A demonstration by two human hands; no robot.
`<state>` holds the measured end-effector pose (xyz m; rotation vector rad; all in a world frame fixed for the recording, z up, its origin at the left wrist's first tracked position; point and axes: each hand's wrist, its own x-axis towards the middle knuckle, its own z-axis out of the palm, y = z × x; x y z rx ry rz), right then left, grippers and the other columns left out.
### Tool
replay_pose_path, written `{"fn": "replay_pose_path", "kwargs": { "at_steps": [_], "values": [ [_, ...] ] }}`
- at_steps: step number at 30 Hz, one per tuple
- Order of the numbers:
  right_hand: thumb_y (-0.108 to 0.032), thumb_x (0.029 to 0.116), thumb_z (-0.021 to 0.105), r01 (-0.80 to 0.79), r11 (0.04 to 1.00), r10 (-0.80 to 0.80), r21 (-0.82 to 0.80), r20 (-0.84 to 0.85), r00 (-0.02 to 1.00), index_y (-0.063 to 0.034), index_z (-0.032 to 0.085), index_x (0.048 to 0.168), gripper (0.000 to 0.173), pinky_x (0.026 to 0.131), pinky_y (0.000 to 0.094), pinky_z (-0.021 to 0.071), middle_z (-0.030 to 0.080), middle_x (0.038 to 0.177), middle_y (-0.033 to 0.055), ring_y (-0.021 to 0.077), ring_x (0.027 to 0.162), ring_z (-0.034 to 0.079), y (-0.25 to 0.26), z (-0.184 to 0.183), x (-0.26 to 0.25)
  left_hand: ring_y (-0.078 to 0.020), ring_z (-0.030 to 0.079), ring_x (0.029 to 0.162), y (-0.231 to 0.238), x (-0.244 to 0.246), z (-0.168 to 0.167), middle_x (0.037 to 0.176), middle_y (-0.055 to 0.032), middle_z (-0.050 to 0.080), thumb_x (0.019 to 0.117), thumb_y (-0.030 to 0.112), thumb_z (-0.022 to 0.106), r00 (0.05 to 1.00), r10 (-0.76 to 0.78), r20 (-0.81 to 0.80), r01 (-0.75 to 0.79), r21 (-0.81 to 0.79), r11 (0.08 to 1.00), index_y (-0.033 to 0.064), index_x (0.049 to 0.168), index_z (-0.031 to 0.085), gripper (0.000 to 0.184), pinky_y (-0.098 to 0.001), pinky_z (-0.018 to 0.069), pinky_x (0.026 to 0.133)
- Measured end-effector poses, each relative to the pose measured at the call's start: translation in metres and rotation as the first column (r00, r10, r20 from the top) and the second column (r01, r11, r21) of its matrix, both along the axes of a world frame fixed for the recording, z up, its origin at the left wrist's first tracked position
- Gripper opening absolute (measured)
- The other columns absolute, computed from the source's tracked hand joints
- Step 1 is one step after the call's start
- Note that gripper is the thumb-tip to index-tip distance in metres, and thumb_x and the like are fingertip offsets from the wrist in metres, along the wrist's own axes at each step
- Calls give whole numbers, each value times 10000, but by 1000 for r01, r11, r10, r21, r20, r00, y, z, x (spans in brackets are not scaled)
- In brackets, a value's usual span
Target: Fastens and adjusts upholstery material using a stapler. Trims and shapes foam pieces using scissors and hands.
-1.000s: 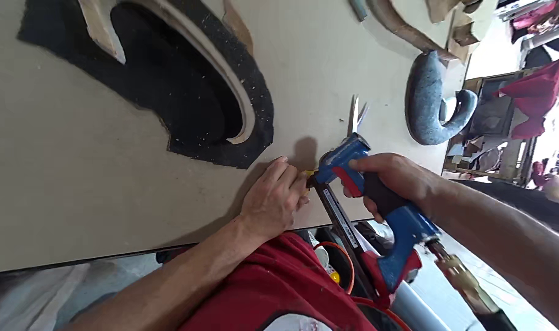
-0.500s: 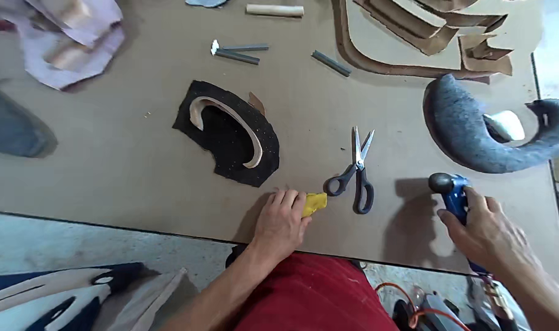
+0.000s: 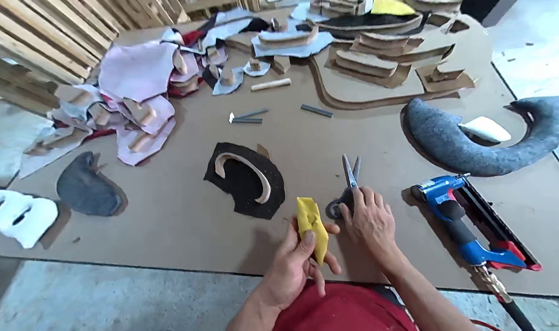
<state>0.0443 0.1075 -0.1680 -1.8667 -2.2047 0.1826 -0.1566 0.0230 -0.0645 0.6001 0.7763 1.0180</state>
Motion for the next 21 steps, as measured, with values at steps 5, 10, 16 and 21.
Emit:
{"fn": "replay_pose_path", "kwargs": {
  "at_steps": [5, 10, 16, 21],
  "values": [
    [-180, 840, 705, -81, 993, 75, 82, 74, 994, -83, 708, 1228, 401, 847, 600, 526, 661, 1257, 184, 408, 1137, 637, 0, 17, 13, -306, 723, 937, 8, -10, 3, 1323, -226, 609, 1070, 237, 542, 988, 6, 152, -35, 189, 981, 119, 1412, 266, 455, -330, 608, 626],
    [-225, 923, 683, 121, 981, -112, -150, 71, 991, 10, 693, 1056, 270, 665, 622, 568, 688, 978, 241, 447, 865, 700, -11, 25, 33, -316, 682, 1091, 17, -20, 2, 1262, -161, 648, 1038, 145, 588, 971, -23, 236, -32, 229, 973, 50, 1453, 403, 465, -469, 618, 843],
    [-371, 888, 671, 177, 859, -187, -480, 27, 982, -87, 755, 871, 296, 731, 643, 535, 721, 822, 151, 379, 837, 702, 8, 36, 60, -288, 674, 1104, 21, -32, 17, 1210, -149, 662, 1044, 86, 554, 947, -1, 321, -59, 177, 982, 21, 1369, 522, 333, -504, 572, 963],
    [-182, 1005, 599, -398, 698, -503, -595, -804, 318, -57, 627, 1168, 207, 774, 420, 631, 750, 1051, 103, 247, 916, 739, -28, 94, 60, -242, 693, 971, 34, -50, 37, 1078, -140, 694, 945, -35, 536, 958, 221, 182, -253, 181, 950, -12, 1210, 625, 280, -428, 594, 853]
  ]
}}
